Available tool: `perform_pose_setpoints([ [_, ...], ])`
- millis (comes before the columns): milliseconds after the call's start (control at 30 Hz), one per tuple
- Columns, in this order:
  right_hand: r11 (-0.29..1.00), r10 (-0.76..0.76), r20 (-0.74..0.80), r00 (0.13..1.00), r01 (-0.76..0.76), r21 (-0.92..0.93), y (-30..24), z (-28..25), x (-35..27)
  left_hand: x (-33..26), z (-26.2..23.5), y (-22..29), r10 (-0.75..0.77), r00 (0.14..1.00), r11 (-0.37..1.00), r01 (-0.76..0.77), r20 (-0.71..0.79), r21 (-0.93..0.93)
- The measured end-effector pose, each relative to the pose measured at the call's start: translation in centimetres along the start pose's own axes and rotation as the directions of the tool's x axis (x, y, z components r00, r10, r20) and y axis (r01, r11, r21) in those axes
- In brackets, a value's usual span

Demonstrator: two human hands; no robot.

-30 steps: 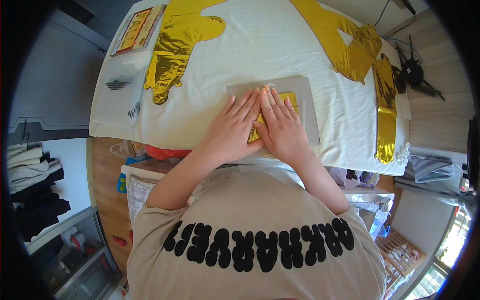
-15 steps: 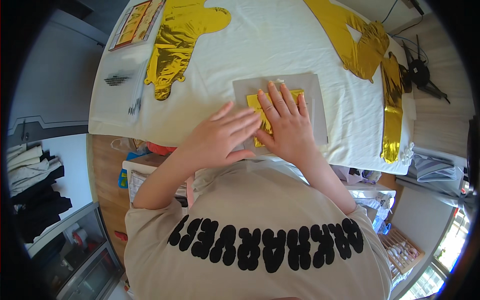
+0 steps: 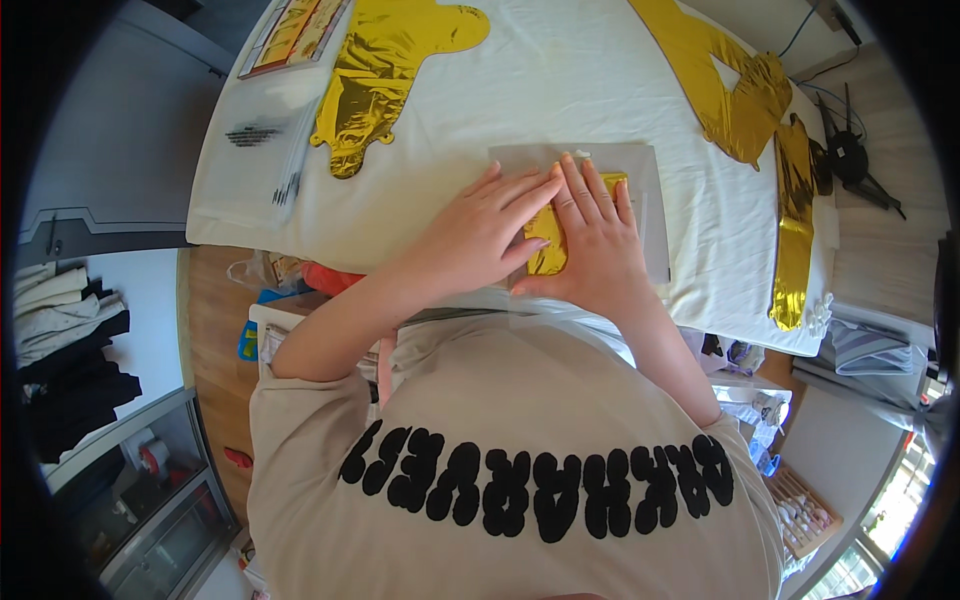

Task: The person folds gold foil balloons by hand, then places them onto card backings for packaging into sleeves.

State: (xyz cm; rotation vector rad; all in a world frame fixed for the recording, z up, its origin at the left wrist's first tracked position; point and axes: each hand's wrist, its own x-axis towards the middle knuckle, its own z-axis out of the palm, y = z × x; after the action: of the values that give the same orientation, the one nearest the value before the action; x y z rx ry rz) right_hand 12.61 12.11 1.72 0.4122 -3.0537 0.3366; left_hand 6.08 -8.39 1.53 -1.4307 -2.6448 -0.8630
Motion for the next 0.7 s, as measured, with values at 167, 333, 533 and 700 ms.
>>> perform_pose_setpoints([
  [167,0.992,-0.002,-0.032,0.999,0.006,0.128,1.4,0.9,-0.1,-0.4,1.2,0.0,0.002,1.0,0.995,-0.002,0.009,0.095],
  [333,0.992,-0.049,-0.043,0.998,0.054,0.114,1.6,0.8,-0.1,-0.2,0.1,-0.2,0.021,0.992,0.969,-0.052,0.127,0.24],
  [533,0.996,-0.041,-0.018,0.999,0.042,0.08,0.8,0.3,0.1,-0.2,-0.4,0.2,0.016,0.985,0.963,-0.061,0.169,0.263],
  [700,0.999,-0.045,-0.058,0.997,0.046,0.027,0.6,0.4,-0.1,0.1,-0.7,0.1,0.038,0.98,0.954,-0.094,0.196,0.284],
])
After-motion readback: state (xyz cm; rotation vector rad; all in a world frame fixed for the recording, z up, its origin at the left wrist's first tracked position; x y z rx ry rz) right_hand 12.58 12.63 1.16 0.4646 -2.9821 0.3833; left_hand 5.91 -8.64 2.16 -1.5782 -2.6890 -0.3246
